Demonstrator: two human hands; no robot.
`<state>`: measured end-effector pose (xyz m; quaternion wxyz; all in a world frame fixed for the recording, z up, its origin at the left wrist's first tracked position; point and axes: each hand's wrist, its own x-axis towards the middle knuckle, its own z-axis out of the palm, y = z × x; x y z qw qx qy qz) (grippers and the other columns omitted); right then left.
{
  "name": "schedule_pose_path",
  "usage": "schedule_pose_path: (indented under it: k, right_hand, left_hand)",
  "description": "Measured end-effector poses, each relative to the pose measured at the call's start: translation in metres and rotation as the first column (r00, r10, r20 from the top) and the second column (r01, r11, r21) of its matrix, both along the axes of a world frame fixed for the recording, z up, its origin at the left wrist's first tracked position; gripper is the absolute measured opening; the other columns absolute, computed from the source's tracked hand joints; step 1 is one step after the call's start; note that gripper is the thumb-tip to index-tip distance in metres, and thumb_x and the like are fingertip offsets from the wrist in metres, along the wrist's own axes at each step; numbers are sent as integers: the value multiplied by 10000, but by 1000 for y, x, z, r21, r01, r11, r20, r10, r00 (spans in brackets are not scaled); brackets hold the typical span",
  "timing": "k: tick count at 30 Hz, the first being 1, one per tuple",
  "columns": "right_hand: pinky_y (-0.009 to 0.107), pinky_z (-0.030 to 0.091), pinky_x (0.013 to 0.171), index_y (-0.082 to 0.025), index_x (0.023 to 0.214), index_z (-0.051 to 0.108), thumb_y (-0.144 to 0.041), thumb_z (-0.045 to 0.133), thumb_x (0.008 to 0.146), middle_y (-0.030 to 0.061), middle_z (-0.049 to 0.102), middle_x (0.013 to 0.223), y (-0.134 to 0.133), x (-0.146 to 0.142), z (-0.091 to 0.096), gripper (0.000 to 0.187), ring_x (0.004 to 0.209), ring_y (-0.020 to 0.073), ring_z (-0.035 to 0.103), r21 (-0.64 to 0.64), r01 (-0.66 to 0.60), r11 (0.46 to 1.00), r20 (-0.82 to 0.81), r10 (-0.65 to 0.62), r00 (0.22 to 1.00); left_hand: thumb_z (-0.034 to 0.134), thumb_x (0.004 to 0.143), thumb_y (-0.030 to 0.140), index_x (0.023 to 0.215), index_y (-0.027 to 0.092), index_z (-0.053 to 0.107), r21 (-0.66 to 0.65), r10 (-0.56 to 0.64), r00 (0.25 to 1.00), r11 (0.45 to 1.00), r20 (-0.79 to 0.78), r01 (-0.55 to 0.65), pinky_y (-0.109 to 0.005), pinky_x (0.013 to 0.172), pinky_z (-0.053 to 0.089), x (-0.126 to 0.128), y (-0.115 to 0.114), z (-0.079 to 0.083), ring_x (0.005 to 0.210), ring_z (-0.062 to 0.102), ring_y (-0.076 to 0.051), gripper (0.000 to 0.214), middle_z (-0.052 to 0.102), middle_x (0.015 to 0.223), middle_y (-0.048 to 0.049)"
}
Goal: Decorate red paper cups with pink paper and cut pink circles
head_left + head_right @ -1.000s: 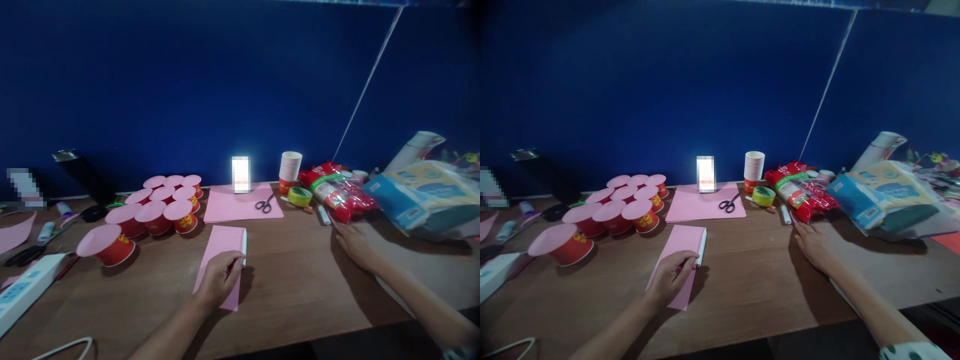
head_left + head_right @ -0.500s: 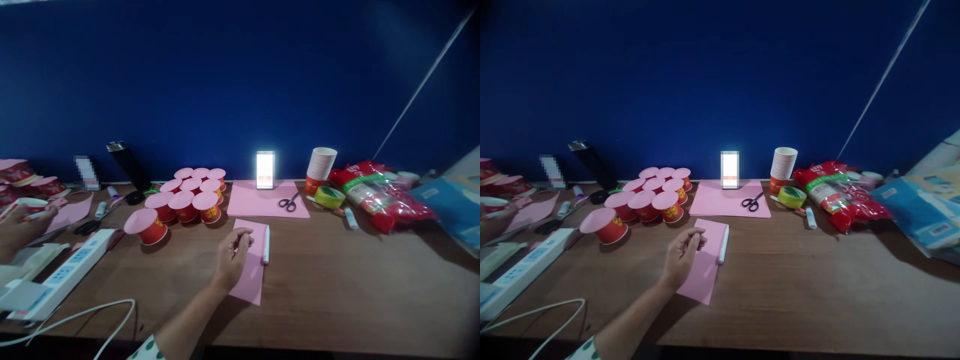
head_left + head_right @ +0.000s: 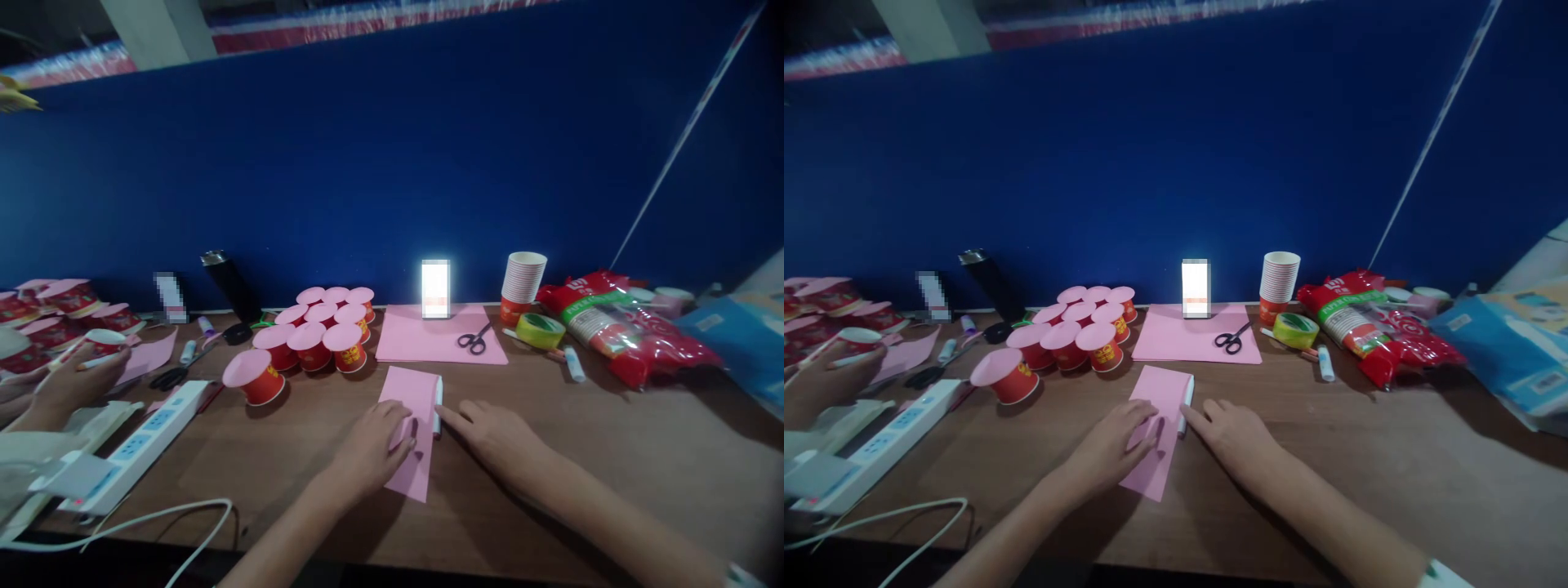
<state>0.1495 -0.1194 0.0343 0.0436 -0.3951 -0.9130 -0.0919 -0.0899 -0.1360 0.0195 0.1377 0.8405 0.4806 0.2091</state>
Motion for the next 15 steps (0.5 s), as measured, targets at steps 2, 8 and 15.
schedule_pose_path:
  k: [2,8,15]
  right_hand:
    - [243,404,547,-256,1236,503,-72,471,870,48,628,870,12,-9,-1,411,717,175,594,9,-44,999,35,44,998]
    - [239,374,544,-190,873,599,-113,511,879,52,641,827,21,0,-7,117,723,167,593,19,-95,995,46,94,995]
    - [256,356,550,-189,868,606,-75,530,851,56,653,837,28,46,-9,139,717,184,595,177,-27,984,78,14,997]
  left_hand:
    - [565,826,290,1185,198,560,-4,8,998,1000,-55,-8,-409,960,451,-6,-5,-4,1127,545,-257,370,580,1240,-117]
    - [596,801,269,1216,212,557,-33,8,976,999,-216,-15,-476,977,423,2,-3,-4,1189,492,-305,420,522,1317,-133]
    - [616,798,360,1110,203,602,31,21,958,999,-287,-12,-464,864,472,57,15,3,1058,529,-313,350,587,1181,-124]
